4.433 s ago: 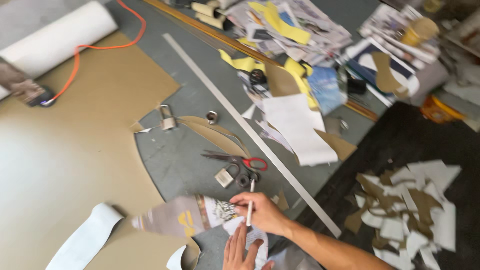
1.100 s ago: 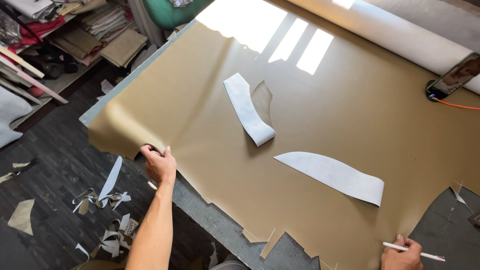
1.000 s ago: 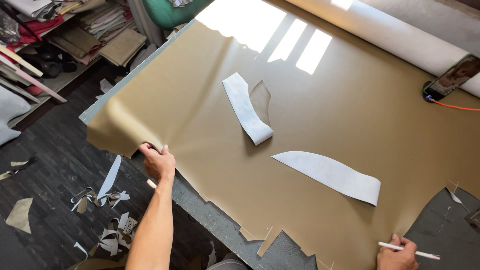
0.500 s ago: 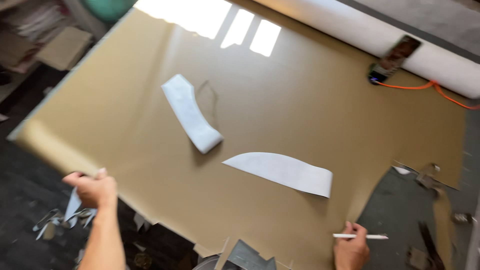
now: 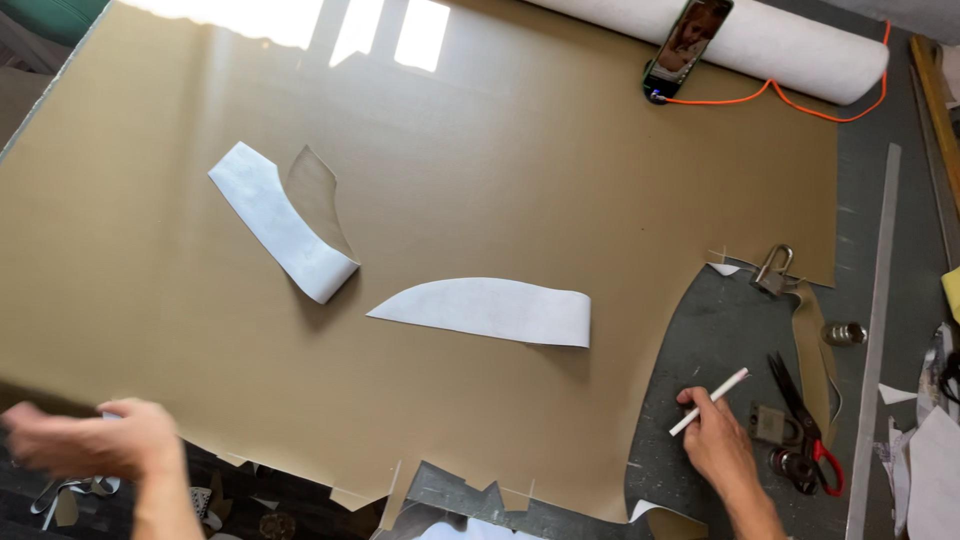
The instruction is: The person uses a ruler and pencil to mark a curved shape on a large sheet of brown material, then cuts along the marked line with scissors. They repeat the process with a second piece, securing templates with a padlock and weights, and trim the edges to match the template shape.
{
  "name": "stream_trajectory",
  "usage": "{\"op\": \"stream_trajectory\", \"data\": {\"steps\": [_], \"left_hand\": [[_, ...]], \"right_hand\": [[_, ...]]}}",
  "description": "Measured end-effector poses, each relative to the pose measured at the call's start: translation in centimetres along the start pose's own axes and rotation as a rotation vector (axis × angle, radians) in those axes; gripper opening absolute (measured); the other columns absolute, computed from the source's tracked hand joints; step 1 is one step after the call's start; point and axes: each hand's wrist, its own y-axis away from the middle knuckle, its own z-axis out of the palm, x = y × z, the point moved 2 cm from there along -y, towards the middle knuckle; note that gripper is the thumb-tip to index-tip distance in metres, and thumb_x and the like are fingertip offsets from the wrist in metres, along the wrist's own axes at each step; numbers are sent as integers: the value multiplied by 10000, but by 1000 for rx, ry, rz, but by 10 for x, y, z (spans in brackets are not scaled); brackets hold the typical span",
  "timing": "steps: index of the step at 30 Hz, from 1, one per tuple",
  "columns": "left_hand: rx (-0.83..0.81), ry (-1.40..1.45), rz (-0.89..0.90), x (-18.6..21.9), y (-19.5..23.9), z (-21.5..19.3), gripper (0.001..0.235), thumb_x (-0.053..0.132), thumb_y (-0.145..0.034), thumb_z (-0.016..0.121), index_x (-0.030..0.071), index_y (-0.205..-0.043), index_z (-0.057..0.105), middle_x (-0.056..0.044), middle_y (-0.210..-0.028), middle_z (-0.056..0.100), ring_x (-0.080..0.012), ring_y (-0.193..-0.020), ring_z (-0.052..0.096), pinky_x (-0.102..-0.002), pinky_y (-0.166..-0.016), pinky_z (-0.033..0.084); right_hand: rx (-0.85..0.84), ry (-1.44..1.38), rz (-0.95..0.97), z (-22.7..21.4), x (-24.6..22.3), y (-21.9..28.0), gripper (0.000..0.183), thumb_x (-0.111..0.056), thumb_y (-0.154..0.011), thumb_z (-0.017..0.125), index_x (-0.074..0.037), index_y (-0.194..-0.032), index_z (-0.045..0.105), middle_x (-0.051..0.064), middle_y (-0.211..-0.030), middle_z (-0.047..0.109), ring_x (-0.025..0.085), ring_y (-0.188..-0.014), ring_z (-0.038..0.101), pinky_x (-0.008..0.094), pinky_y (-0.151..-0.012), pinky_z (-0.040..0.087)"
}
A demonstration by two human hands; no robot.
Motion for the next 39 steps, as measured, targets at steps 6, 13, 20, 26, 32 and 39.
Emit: {"op": "stream_trajectory", "data": {"steps": [6, 13, 20, 26, 32, 39], "left_hand": [[-302, 405, 340, 176, 101, -6, 633, 142, -881, 682, 91, -1485, 502, -181, -1595, 359, -379, -1493, 289, -553, -1216, 226], [-330, 546, -146, 247, 85, 59, 914, 346, -902, 794, -6, -1564, 272, -216, -1572, 377, -424, -1427, 335, -573, -1179, 238], [-532, 888, -550, 246, 2, 96, 670, 204, -799, 830, -13, -1366, 546, -151, -1170, 725, -274, -1070, 724, -382, -958, 553], [-607, 1275, -286, 276, -4, -22, 423, 1, -942, 685, 1, -1358, 609, -68, -1015, 667, -98, -868, 615, -236, -752, 524], [-645, 1663, -284, 218, -13, -155, 465, -74, -1043, 603, -81, -1497, 502, -151, -1400, 621, -185, -1254, 651, -286, -1095, 551], [-726, 1422, -144, 184, 2, -164, 790, -146, -933, 581, -76, -1661, 281, -233, -1615, 456, -270, -1428, 543, -393, -1147, 502]], "right_hand": [[-195, 251, -88, -26, 39, -26, 251, -67, -964, 546, -188, -1158, 649, 55, -1214, 623, 294, -1075, 711, 423, -922, 561], [-219, -30, -25, -41, 44, 0, 339, -160, -966, 596, -204, -1292, 676, 18, -1364, 611, 224, -1051, 736, 391, -965, 541], [-254, -324, -17, -34, 34, 36, 370, -208, -927, 676, -140, -1290, 689, 42, -1194, 744, 192, -964, 721, 344, -851, 590], [-275, -452, -183, -25, -31, 28, 472, -208, -906, 674, -151, -1372, 620, 46, -1123, 747, 155, -882, 727, 311, -793, 588], [-538, -851, -86, 20, -134, -20, 897, -202, -928, 671, -222, -1627, 108, 160, -1033, 678, 170, -753, 678, 314, -634, 566], [-155, -831, -630, 28, -285, -96, 633, -137, -950, 689, -64, -1519, 424, 123, -1310, 664, 179, -1041, 699, 334, -921, 552]]}}
